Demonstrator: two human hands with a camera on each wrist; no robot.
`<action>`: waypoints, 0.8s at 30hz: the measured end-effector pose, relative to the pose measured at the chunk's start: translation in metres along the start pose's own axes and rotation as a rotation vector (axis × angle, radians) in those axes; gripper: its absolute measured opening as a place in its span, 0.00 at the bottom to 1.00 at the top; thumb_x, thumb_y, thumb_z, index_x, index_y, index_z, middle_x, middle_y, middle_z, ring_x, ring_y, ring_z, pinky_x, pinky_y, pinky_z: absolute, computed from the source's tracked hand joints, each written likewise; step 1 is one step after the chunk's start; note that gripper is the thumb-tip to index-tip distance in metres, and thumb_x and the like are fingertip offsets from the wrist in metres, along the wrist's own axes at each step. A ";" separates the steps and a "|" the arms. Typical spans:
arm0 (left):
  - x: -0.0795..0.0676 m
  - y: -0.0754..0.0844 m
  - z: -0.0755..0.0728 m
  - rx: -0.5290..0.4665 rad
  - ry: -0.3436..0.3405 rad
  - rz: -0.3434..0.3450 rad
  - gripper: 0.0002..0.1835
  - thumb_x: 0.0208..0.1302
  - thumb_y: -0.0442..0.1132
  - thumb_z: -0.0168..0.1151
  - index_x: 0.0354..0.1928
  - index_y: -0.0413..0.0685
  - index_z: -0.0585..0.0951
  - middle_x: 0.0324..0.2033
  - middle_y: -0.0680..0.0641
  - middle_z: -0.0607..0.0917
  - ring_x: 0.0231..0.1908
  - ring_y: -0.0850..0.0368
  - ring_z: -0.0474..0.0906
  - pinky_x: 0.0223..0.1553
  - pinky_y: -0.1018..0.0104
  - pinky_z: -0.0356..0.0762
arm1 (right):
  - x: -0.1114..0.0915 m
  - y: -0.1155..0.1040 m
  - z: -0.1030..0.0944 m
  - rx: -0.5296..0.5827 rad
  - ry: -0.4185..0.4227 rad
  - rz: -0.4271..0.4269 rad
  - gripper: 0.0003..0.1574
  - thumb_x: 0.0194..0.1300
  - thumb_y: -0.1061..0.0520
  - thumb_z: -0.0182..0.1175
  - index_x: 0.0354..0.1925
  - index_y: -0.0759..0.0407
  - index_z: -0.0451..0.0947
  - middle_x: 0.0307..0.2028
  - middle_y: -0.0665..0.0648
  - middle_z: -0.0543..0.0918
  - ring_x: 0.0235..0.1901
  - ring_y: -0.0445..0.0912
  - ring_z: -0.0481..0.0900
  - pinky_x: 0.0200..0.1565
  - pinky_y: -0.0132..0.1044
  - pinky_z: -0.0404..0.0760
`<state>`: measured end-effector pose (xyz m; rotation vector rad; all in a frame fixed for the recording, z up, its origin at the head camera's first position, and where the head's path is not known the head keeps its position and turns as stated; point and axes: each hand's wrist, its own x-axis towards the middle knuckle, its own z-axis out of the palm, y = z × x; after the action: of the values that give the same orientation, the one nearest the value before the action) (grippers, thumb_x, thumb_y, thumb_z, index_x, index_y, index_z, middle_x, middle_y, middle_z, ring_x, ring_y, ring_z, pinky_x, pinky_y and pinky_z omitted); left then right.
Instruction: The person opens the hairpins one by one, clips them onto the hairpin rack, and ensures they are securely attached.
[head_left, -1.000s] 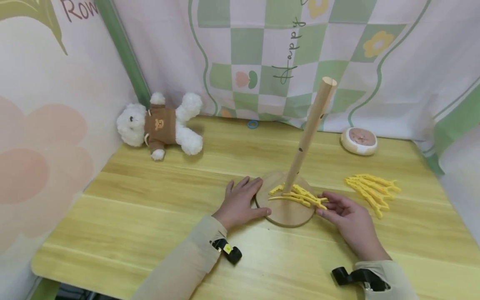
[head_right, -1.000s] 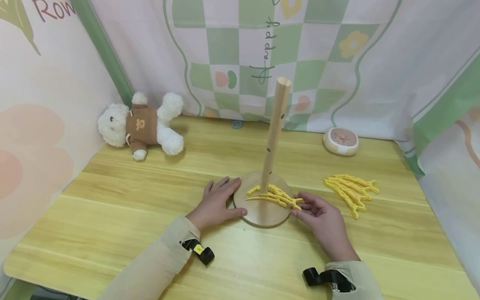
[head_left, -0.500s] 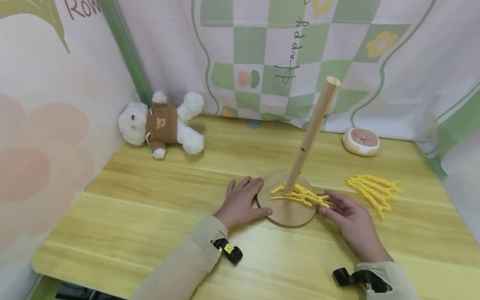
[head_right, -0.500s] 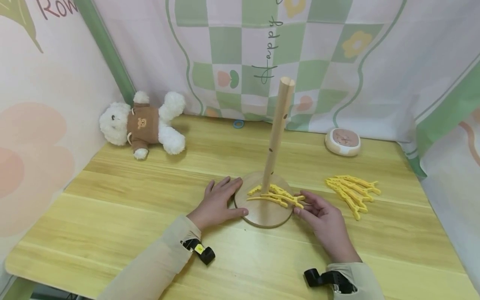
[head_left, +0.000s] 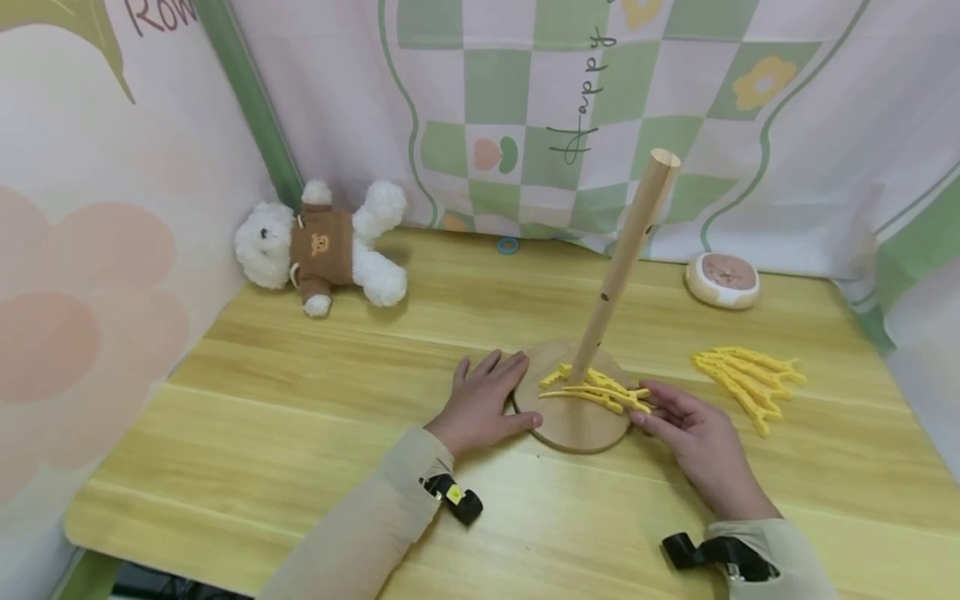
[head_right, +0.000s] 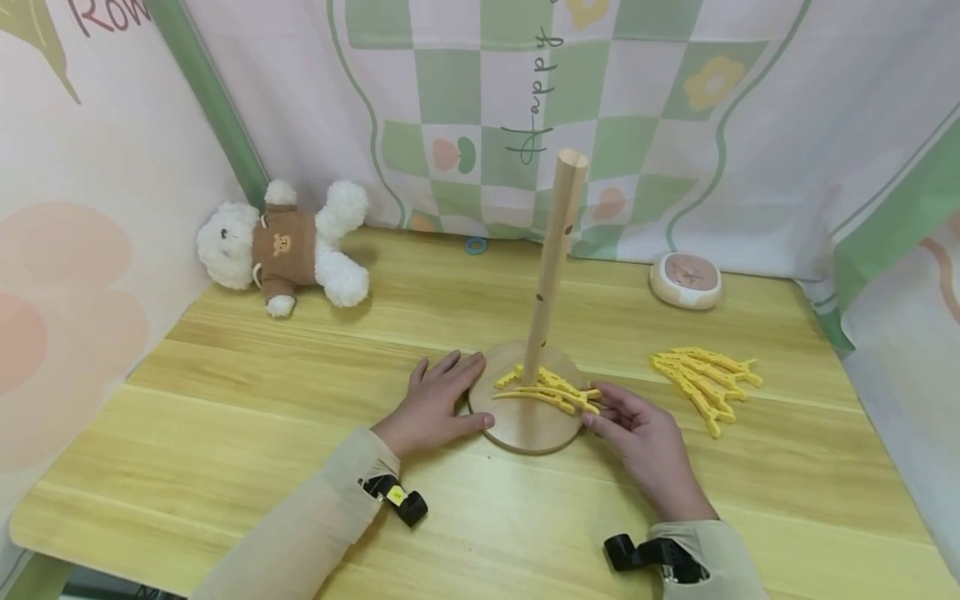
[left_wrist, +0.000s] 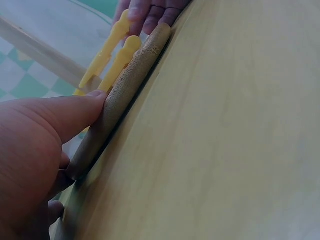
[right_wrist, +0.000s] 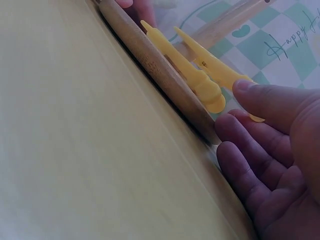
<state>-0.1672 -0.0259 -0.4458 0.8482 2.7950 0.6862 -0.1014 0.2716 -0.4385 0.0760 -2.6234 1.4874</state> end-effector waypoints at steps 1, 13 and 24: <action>0.000 0.000 0.000 -0.003 -0.001 0.000 0.47 0.67 0.66 0.58 0.80 0.52 0.54 0.78 0.53 0.54 0.78 0.46 0.44 0.72 0.33 0.33 | 0.000 0.000 0.000 -0.002 0.000 0.000 0.30 0.66 0.56 0.69 0.63 0.64 0.77 0.50 0.50 0.86 0.40 0.31 0.83 0.40 0.23 0.81; 0.000 -0.001 0.001 -0.006 -0.008 0.001 0.47 0.67 0.66 0.57 0.80 0.52 0.53 0.78 0.53 0.52 0.78 0.46 0.43 0.72 0.33 0.31 | 0.000 0.000 0.001 -0.035 -0.003 0.011 0.29 0.65 0.54 0.69 0.62 0.62 0.79 0.48 0.59 0.87 0.39 0.32 0.83 0.39 0.23 0.80; -0.001 0.000 0.001 0.005 -0.024 -0.010 0.48 0.67 0.67 0.56 0.80 0.53 0.52 0.78 0.54 0.51 0.78 0.47 0.41 0.72 0.35 0.28 | 0.001 -0.005 0.000 -0.106 -0.003 0.023 0.30 0.65 0.49 0.69 0.62 0.60 0.79 0.46 0.60 0.88 0.40 0.29 0.81 0.41 0.19 0.77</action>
<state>-0.1664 -0.0256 -0.4464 0.8364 2.7785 0.6636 -0.1015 0.2695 -0.4344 0.0383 -2.7085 1.3522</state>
